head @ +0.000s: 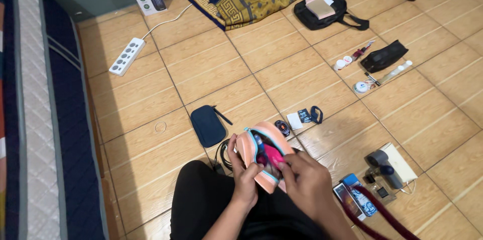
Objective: The person sits on the floor and packs a navy zippered pouch with charging cables and adapters, then fills a pink toiletry pouch with personal care items. They then place the pouches and other items into a black handbag and a backpack, arranging items inside.
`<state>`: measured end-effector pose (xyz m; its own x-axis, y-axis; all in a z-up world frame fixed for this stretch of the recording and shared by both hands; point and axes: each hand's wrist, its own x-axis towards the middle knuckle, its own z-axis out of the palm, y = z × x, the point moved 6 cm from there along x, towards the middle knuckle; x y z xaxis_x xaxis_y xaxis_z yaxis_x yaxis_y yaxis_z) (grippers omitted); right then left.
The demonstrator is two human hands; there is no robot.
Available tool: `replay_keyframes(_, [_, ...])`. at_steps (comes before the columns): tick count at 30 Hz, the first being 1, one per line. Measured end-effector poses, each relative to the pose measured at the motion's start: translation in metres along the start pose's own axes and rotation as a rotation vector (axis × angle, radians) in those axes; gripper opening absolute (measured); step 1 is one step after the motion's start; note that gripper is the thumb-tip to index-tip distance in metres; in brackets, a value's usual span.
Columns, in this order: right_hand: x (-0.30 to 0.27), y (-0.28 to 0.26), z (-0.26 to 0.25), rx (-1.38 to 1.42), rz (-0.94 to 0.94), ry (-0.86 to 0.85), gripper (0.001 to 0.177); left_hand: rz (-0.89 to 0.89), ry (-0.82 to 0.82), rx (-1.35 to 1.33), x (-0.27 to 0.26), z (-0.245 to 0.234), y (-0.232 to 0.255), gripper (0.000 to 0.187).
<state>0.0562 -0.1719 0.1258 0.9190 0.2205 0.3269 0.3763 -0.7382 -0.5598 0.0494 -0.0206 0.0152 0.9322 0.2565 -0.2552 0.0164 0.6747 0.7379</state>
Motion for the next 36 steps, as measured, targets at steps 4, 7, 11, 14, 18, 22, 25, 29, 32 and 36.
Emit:
replay_keyframes(4, [-0.018, 0.054, 0.010, 0.575, 0.364, 0.111, 0.018, -0.019, 0.059, 0.031, 0.002, -0.006, -0.003, 0.098])
replay_keyframes(7, [-0.022, 0.090, 0.014, 1.153, 0.431, 0.122, 0.021, -0.020, 0.047, 0.043, 0.004, -0.005, -0.006, 0.099])
replay_keyframes(11, [-0.017, 0.168, 0.018, 1.045, 0.619, 0.233, 0.022, -0.092, 0.018, 0.033, 0.022, -0.008, -0.021, 0.099])
replay_keyframes(14, [-0.003, 0.241, 0.039, 0.956, 0.737, 0.222, 0.034, -0.203, 0.034, -0.042, 0.041, -0.020, -0.045, 0.089])
replay_keyframes(18, [0.028, 0.340, 0.063, 0.453, 0.694, 0.216, 0.035, -0.525, 0.101, -0.188, 0.066, -0.037, -0.088, 0.070])
replay_keyframes(22, [0.061, 0.412, 0.090, 0.058, 0.533, 0.250, 0.025, -0.609, 0.086, -0.171, 0.093, -0.041, -0.105, 0.067])
replay_keyframes(25, [0.080, 0.453, 0.117, -0.084, 0.359, 0.269, 0.021, -0.639, 0.045, -0.230, 0.112, -0.025, -0.106, 0.068])
replay_keyframes(29, [0.097, 0.498, 0.159, -0.202, 0.264, 0.238, 0.014, -0.640, 0.187, -0.270, 0.120, -0.006, -0.098, 0.075])
replay_keyframes(32, [0.095, 0.518, 0.183, -0.155, 0.212, 0.175, 0.014, -0.491, 0.138, -0.063, 0.143, -0.011, -0.084, 0.086])
replay_keyframes(36, [0.065, 0.510, 0.193, -0.128, 0.194, 0.086, 0.022, -0.488, 0.116, -0.219, 0.153, -0.019, -0.099, 0.083])
